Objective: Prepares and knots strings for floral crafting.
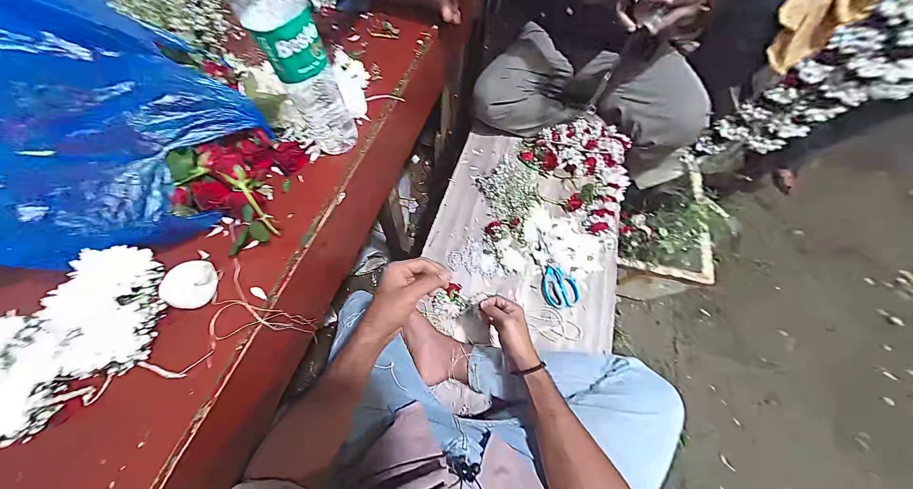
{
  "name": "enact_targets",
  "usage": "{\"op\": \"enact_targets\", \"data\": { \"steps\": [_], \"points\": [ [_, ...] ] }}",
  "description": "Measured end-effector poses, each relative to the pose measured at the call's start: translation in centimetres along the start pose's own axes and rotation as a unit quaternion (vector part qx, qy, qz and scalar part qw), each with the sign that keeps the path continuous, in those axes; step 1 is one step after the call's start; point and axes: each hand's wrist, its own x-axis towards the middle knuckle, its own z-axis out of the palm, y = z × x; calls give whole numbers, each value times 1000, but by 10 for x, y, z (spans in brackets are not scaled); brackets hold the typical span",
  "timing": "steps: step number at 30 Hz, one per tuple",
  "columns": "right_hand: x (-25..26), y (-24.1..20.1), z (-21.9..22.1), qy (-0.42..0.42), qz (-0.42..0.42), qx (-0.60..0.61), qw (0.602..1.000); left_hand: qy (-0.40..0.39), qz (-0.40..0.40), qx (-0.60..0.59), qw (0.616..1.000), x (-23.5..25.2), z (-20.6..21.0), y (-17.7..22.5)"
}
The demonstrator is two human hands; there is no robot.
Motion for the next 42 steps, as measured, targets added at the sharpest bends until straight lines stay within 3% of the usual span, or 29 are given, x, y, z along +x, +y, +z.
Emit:
{"op": "enact_targets", "data": {
  "steps": [6, 9, 13, 15, 18, 22, 26, 32, 36, 39, 42],
  "points": [
    [-15, -41, 8, 67, 25, -6, 997, -33, -55, -207, 976, -3, 18, -5],
    [-30, -91, 19, 94, -38, -5, 995, -74, -70, -266, 959, -5, 21, -5],
    [-51, -158, 42, 51, -164, -46, 984, -139, -69, -307, 939, -5, 24, -3],
    [-53, -174, 52, 33, -257, -147, 955, -163, -69, -302, 937, -7, 26, 0],
    [-48, -180, 58, 7, -347, -325, 880, -182, -57, -275, 942, -10, 25, 0],
    [-43, -175, 61, -24, -373, -438, 818, -169, -77, -276, 943, -14, 22, 3],
    [-44, -167, 67, -10, -375, -467, 801, -162, -98, -281, 941, -17, 21, 2],
    [-40, -162, 75, 22, -354, -459, 815, -137, -113, -318, 931, -17, 25, 1],
    [-41, -159, 69, 0, -318, -374, 871, -121, -98, -216, 964, -17, 28, -1],
    [-37, -156, 66, -26, -293, -329, 898, -88, 23, 5, 996, -24, 20, 2],
    [-36, -159, 65, -73, -232, -296, 924, -79, 191, 167, 964, -27, 14, -5]
  ]
}}
